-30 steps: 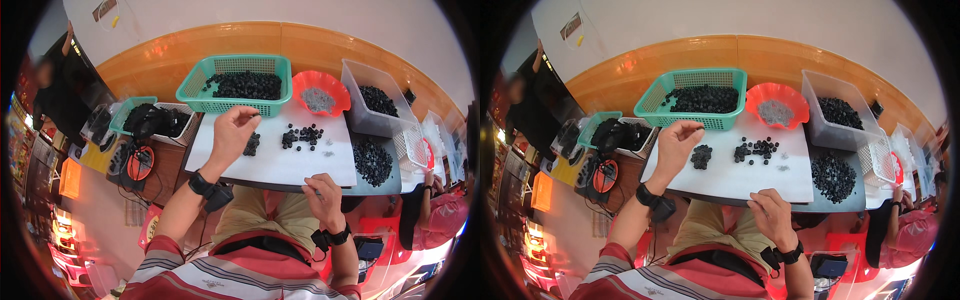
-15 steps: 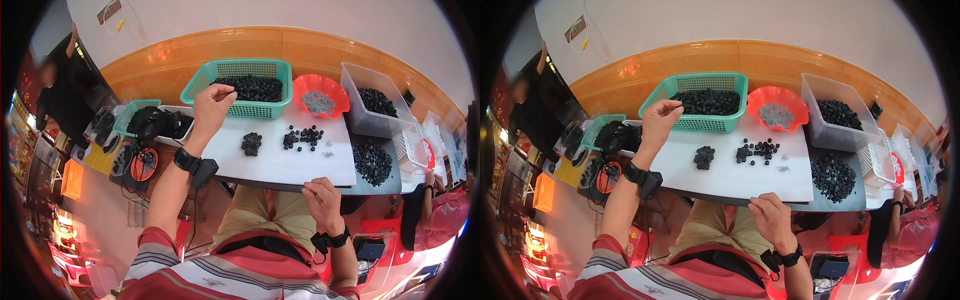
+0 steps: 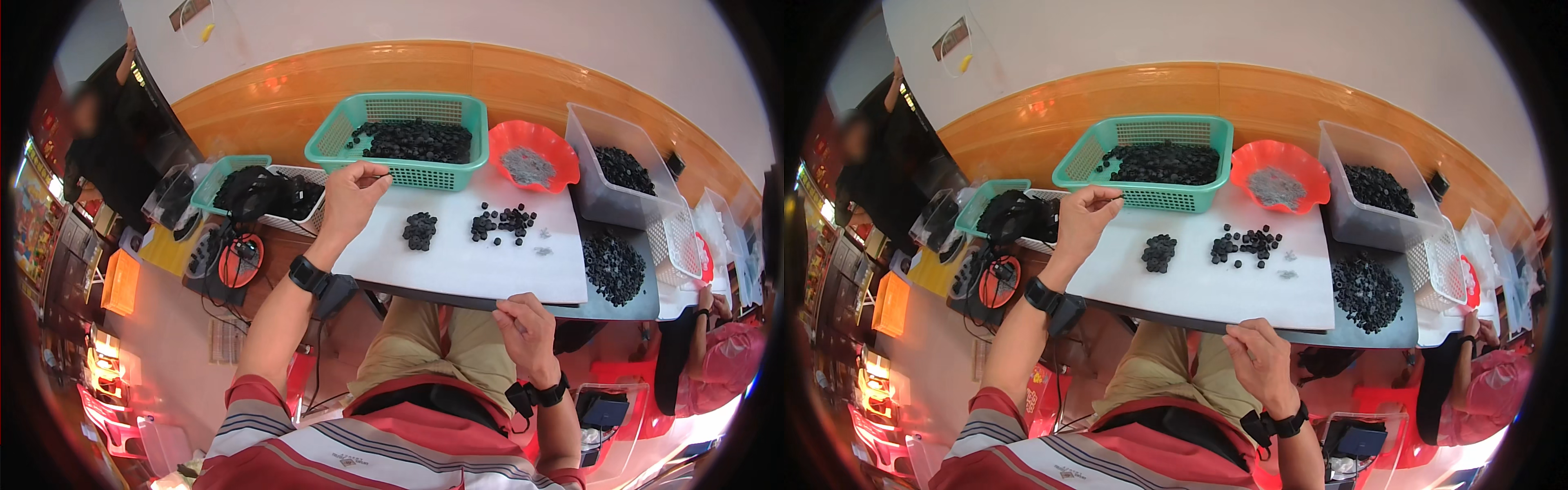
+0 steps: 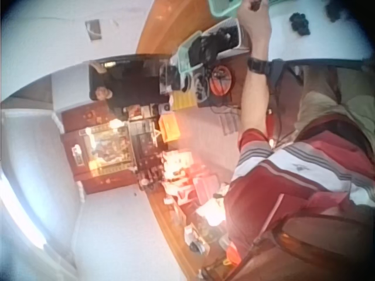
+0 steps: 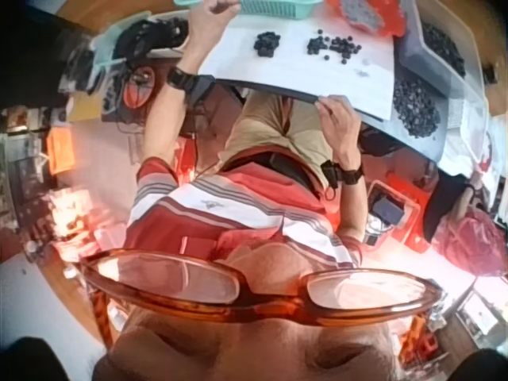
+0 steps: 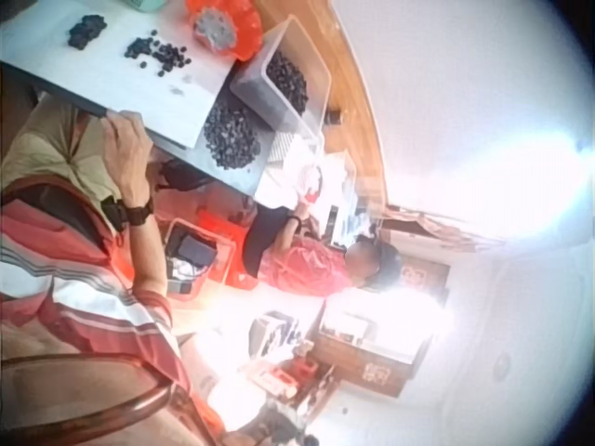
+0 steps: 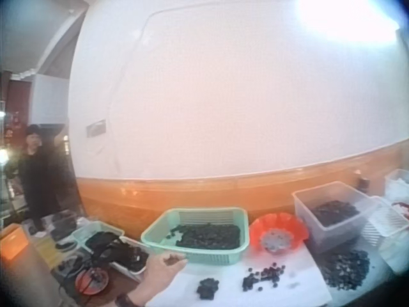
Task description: Manually assemble small plastic/rubber components with pins.
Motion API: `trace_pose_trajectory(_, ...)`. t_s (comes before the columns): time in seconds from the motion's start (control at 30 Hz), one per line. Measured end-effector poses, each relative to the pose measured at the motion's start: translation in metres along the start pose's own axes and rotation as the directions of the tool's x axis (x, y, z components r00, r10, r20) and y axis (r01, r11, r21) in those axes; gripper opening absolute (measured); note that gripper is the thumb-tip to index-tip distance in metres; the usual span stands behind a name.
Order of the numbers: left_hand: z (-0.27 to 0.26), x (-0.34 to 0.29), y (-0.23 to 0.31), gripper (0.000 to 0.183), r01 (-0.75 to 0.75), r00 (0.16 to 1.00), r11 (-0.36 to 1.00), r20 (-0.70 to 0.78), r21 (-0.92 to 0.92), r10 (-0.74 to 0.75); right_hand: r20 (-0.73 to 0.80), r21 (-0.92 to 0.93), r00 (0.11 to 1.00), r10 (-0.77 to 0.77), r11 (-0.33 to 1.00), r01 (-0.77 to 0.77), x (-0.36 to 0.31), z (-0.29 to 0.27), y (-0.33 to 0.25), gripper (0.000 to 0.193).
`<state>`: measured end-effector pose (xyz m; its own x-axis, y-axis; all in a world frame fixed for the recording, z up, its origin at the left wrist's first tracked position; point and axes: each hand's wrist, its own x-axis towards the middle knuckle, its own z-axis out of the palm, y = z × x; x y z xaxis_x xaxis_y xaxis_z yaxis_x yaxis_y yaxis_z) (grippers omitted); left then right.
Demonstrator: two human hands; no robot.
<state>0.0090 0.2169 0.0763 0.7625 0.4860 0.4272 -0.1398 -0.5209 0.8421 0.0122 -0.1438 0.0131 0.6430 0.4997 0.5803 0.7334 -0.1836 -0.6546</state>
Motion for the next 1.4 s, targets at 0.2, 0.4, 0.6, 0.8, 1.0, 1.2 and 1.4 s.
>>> trace_pose_trajectory(0.2,-0.003,-0.011,-0.001,0.017,-0.026,1.000,0.999,0.000,-0.030,0.026,0.007,0.017,1.000,-0.008,1.000,0.008,-0.003,0.000,-0.002,0.017)
trace_pose_trajectory(0.4,0.004,-0.003,0.006,0.018,-0.078,0.997,0.996,-0.016,0.034,0.079,-0.007,0.016,1.000,0.008,1.000,-0.007,-0.010,-0.001,-0.001,0.017)
trace_pose_trajectory(0.6,-0.023,0.094,-0.009,0.029,-0.125,0.992,0.865,0.052,0.486,0.114,-0.010,0.037,0.997,-0.074,0.997,0.074,-0.005,0.000,-0.001,0.017)
trace_pose_trajectory(0.8,-0.013,0.056,-0.026,0.027,-0.327,0.942,0.803,0.107,0.498,0.317,-0.069,0.053,0.997,0.026,0.998,-0.022,-0.012,-0.010,0.007,0.017)
trace_pose_trajectory(1.0,0.026,-0.029,-0.023,0.018,-0.310,0.951,0.889,0.124,0.336,0.284,-0.033,0.008,0.998,0.056,0.998,-0.056,-0.010,-0.017,0.019,0.017)
trace_pose_trajectory(1.2,0.040,-0.074,-0.015,0.014,-0.300,0.952,0.904,0.148,0.303,0.266,-0.062,-0.013,0.998,0.030,0.999,-0.030,0.012,-0.019,0.024,0.017)
trace_pose_trajectory(1.4,0.058,-0.111,0.000,0.014,-0.385,0.921,0.888,0.168,0.250,0.352,-0.013,-0.103,0.990,0.140,0.985,-0.141,0.036,-0.013,0.034,0.015)
